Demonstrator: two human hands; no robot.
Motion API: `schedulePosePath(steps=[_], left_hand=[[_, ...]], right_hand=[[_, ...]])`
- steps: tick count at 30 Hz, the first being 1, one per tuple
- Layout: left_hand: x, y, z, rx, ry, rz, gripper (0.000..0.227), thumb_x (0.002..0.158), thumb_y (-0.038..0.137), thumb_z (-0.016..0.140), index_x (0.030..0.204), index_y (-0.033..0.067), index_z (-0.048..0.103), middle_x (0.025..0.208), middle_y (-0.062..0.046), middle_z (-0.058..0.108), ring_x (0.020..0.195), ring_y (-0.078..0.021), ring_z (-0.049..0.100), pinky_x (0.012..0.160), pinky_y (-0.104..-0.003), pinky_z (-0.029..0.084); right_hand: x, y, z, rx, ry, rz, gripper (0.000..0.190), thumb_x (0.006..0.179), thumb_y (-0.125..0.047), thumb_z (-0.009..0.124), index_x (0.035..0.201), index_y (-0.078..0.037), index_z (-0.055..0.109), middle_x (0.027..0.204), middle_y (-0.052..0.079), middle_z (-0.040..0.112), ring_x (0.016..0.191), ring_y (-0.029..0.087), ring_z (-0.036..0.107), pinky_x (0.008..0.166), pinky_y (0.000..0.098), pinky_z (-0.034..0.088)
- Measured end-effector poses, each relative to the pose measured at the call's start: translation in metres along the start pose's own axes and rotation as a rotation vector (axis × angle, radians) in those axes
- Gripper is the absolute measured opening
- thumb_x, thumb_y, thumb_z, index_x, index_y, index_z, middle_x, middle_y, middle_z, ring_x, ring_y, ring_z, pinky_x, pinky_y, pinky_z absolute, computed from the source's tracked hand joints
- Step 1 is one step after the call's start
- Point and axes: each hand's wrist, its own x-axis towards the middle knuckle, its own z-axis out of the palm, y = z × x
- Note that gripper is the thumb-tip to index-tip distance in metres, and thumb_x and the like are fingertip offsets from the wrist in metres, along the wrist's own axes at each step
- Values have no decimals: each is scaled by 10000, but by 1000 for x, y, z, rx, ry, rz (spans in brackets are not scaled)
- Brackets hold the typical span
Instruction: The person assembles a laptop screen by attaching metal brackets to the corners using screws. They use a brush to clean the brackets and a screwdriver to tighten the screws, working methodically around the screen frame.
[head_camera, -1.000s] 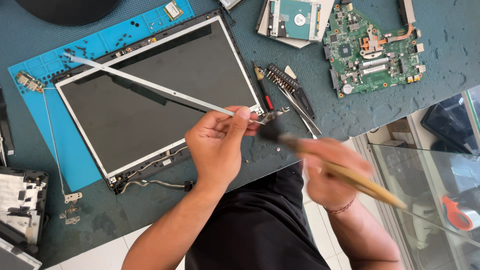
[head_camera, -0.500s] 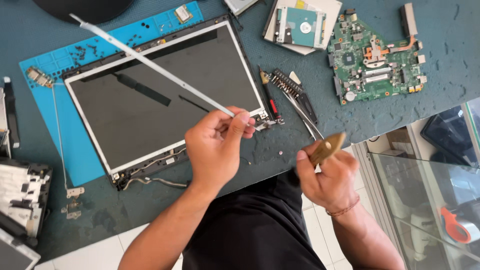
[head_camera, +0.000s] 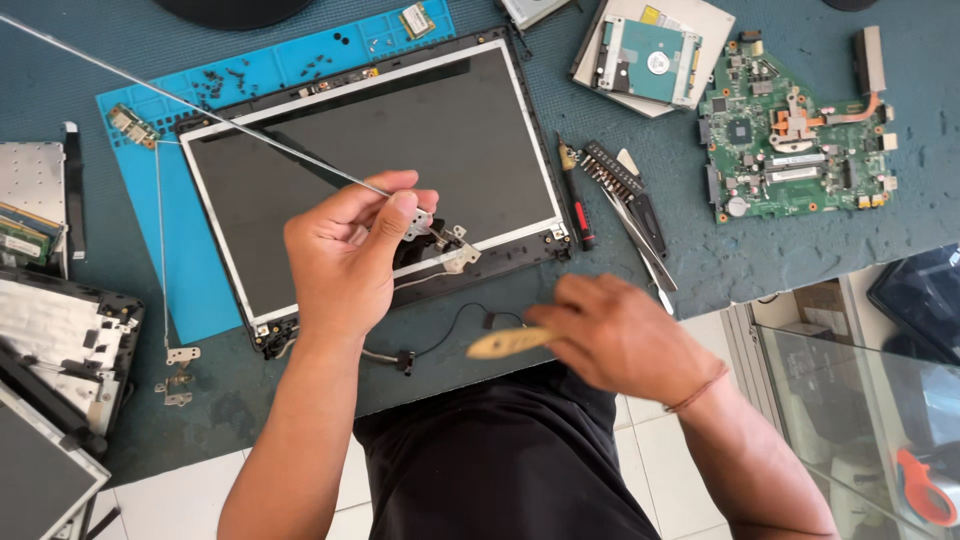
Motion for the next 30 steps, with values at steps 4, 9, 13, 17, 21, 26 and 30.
schedulePosePath(steps=[4, 9, 13, 17, 21, 26, 30], left_hand=[[1, 7, 2, 22, 4, 27, 172, 906, 49, 638, 1055, -32, 663, 851, -169, 716, 791, -95, 658, 775, -240, 550], [3, 10, 5, 34, -10, 33, 174, 891, 45, 652, 1042, -39, 667, 836, -169, 717, 781, -111, 673, 769, -255, 560], [3, 8, 9, 49, -35, 12, 177, 889, 53, 652, 1044, -31, 667, 817, -160, 717, 766, -109, 676, 751, -251, 561], [5, 7, 16, 28, -77, -29, 184, 896, 66, 644, 1049, -35, 658, 821, -163, 717, 720, -130, 683, 692, -253, 582], [5, 7, 26, 42, -104, -85, 189, 881, 84, 659, 1041, -17, 665, 801, -140, 718, 701, -105, 672, 642, -234, 585], [3, 4, 37, 103, -150, -153, 168, 867, 105, 668, 1004, 11, 690, 789, -114, 727, 691, -102, 677, 607, -242, 595], [3, 4, 46, 207, -228, -176, 143, 858, 146, 666, 972, 71, 709, 769, -72, 729, 643, -106, 691, 578, -251, 598]], right_hand=[[8, -2, 27, -30, 78, -154, 170, 950, -159, 493, 962, -69, 636, 746, 71, 467, 604, 280, 530, 559, 358, 417], [12, 5, 40, 31, 203, -284, 178, 949, -218, 560, 830, -104, 627, 783, 49, 545, 668, 252, 572, 547, 319, 433], [10, 4, 45, -9, 268, -305, 145, 932, -173, 597, 822, -91, 646, 809, 71, 580, 706, 250, 591, 566, 312, 451], [11, 6, 45, -19, 350, -354, 132, 910, -131, 622, 806, -57, 659, 810, 113, 590, 730, 299, 602, 587, 358, 468], [10, 8, 46, -3, 376, -360, 121, 897, -129, 627, 823, -50, 679, 832, 128, 605, 746, 310, 613, 599, 374, 475], [9, 13, 19, 131, 496, -174, 158, 841, -184, 696, 846, -26, 689, 833, 121, 648, 743, 309, 639, 637, 400, 512], [5, 21, 4, 180, 633, 110, 147, 788, -62, 753, 891, 26, 696, 827, 138, 658, 714, 305, 656, 626, 395, 542]])
